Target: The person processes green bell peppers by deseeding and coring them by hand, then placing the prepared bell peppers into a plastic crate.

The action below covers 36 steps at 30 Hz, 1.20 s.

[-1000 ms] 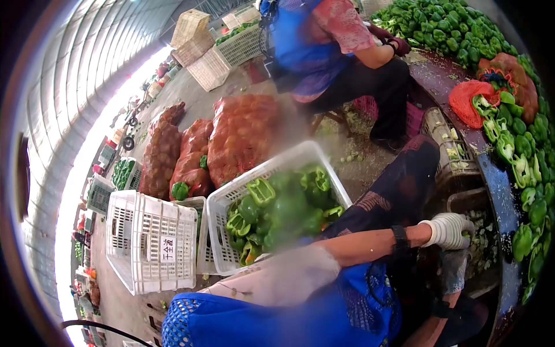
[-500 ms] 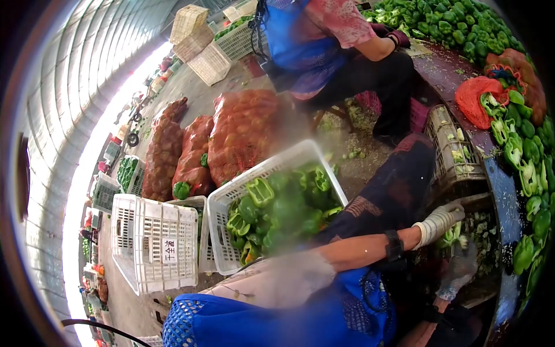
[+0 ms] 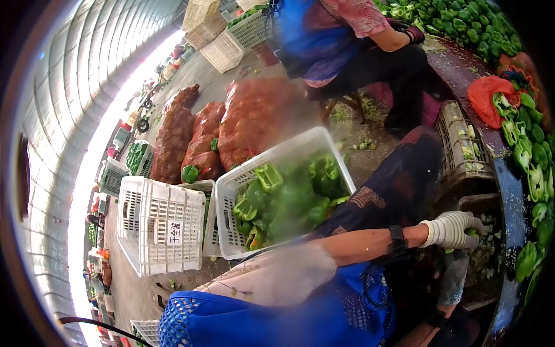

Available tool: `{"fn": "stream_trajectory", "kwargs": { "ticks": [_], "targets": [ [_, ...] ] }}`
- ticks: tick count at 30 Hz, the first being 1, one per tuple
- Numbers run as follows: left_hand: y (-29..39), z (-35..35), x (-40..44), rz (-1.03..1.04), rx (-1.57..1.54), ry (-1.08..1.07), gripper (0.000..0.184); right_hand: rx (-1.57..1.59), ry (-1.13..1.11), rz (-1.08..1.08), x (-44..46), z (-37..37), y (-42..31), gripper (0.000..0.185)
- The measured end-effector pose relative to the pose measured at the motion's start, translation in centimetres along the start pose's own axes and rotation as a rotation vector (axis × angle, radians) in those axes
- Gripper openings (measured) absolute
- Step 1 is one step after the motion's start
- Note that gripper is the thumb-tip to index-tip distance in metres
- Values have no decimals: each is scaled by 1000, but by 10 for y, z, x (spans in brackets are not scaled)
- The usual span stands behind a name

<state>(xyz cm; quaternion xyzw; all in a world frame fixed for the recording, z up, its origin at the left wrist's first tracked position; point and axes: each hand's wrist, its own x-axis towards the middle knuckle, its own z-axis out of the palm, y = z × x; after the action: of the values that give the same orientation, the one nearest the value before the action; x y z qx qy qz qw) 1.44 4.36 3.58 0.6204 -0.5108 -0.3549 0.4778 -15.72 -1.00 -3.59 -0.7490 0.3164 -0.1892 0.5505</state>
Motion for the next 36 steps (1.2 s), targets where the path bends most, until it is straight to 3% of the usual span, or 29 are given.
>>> {"fn": "stream_trajectory", "kwargs": {
  "ticks": [2,4,7,11,17,23,29,32,35,36],
  "targets": [
    [28,-15,-13,-185,-180,-88,33,-48,-22,26,2,-1,-2,26],
    [1,0,0,-225,-388,22,30,106,-48,221,6,9,-57,25],
    [-33,18,17,-159,-541,167,21,192,22,310,11,16,-63,20],
    [-56,29,26,-156,-624,285,18,169,92,183,4,26,-79,28],
    [-47,32,16,-94,-419,332,22,316,284,79,4,33,-51,34],
    [10,8,-18,-286,-495,214,22,223,134,72,8,9,-24,36],
    [-17,19,-4,-242,-482,245,23,-277,281,-380,22,5,28,33],
    [11,2,-19,-367,-444,180,27,-219,180,-292,15,5,20,32],
    [-27,30,-7,-159,133,278,38,-168,71,-173,0,12,-2,32],
    [-24,30,-12,-134,197,260,38,-164,50,-150,-4,13,-6,32]
  ]
}}
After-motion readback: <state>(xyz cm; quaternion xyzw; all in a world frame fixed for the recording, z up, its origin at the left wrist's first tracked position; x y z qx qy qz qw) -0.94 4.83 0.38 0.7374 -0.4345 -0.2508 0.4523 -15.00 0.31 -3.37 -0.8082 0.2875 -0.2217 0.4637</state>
